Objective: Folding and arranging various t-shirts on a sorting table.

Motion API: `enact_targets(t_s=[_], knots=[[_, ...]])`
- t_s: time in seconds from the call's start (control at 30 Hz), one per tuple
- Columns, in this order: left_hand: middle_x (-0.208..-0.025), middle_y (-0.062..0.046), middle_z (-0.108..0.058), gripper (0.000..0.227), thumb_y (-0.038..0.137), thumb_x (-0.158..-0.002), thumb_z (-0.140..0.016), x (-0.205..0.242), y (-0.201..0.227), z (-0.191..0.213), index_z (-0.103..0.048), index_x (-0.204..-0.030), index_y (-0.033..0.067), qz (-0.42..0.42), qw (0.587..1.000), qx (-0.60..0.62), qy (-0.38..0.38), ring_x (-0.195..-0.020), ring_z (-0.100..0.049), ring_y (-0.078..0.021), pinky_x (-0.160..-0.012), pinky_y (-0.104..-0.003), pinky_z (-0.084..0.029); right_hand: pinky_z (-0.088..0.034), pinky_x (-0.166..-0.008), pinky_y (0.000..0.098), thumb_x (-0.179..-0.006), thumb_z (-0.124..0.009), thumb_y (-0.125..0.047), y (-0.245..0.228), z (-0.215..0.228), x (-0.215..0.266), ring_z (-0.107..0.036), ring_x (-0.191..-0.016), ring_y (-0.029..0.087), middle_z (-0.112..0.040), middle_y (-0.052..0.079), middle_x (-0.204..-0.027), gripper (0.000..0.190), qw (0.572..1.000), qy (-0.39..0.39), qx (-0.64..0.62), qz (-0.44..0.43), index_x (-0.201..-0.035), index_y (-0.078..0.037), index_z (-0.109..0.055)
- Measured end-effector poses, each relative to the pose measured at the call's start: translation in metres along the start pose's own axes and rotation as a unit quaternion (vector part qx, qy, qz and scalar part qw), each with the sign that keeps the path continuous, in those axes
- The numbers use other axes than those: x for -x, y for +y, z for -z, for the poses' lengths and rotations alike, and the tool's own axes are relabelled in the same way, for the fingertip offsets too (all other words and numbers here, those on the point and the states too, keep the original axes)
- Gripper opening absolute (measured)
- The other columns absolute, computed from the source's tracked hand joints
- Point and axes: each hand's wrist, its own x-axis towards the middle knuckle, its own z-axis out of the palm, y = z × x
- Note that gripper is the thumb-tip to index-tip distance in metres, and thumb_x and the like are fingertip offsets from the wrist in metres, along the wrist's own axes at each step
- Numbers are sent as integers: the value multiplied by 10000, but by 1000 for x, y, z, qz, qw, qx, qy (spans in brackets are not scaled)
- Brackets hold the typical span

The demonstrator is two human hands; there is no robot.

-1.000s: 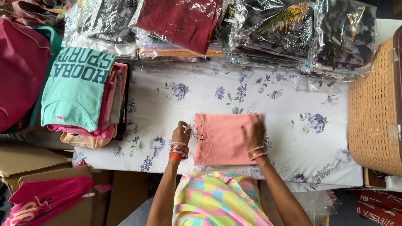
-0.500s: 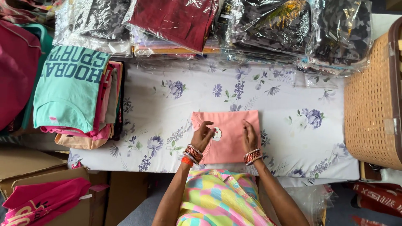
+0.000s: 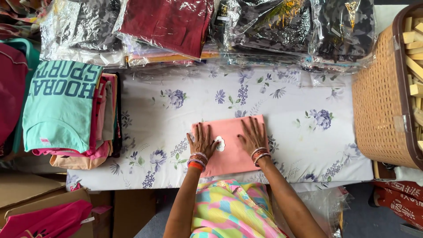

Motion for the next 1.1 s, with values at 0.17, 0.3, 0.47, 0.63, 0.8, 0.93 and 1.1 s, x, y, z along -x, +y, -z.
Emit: enact_targets(t_s=[0.17, 0.3, 0.47, 0.63, 0.8, 0.93, 1.1], knots=[[-1706, -166, -26, 862, 706, -947, -417, -2, -2, -10, -197, -1624, 220, 19, 1000, -12, 5, -1577, -8, -326, -1145, -752, -61, -87, -1243, 539, -990, -448, -523, 13, -34, -1, -144, -1566, 300, -181, 95, -1697, 694, 999, 38, 5, 2, -1606, -247, -283], [-1705, -136, -12, 870, 723, -937, -395, -1, 2, 13, -202, -1622, 223, 31, 999, -3, -37, -1571, 9, -317, -1149, -751, -38, -80, -1248, 545, -1001, -442, -521, 15, -37, -1, -129, -1573, 295, -157, 85, -1711, 687, 999, 36, -15, 0, -1613, -255, -276], [-1727, -127, -93, 802, 661, -980, -425, 9, 3, -2, -244, -1604, 191, 3, 999, 33, 25, -1594, -69, -301, -1214, -690, -44, -76, -1233, 568, -993, -440, -539, 3, -39, 19, -144, -1554, 330, -173, 130, -1689, 710, 995, 62, -68, 35, -1609, -226, -276], [-1730, -118, -197, 815, 573, -986, -437, 33, 9, -38, -237, -1650, 144, -165, 977, 52, 122, -1600, -175, -289, -1262, -647, -94, -70, -1213, 598, -982, -437, -563, -7, -47, 51, -165, -1530, 374, -194, 189, -1662, 743, 982, 96, -139, 78, -1603, -189, -277], [-1688, -62, -173, 745, 597, -972, -442, 45, 15, -31, -222, -1606, 273, -161, 986, -44, 20, -1547, -126, -331, -1172, -702, -67, -70, -1217, 615, -974, -432, -598, 0, -55, 79, -203, -1538, 341, -254, 119, -1668, 695, 991, 62, -70, 99, -1574, -256, -357], [-1694, -66, -168, 745, 593, -972, -442, 39, 14, -32, -231, -1614, 280, -163, 986, -38, 23, -1551, -124, -343, -1182, -693, -59, -67, -1220, 626, -960, -424, -604, 0, -56, 80, -211, -1536, 322, -261, 93, -1663, 702, 993, 60, -47, 94, -1574, -268, -356], [-1667, -109, -233, 705, 537, -982, -474, 43, 2, -33, -296, -1606, 261, -137, 990, 32, 29, -1538, -200, -308, -1213, -654, -60, -100, -1224, 603, -968, -412, -589, 10, -46, 85, -209, -1537, 349, -271, 139, -1657, 692, 995, 71, -30, 56, -1571, -257, -340]])
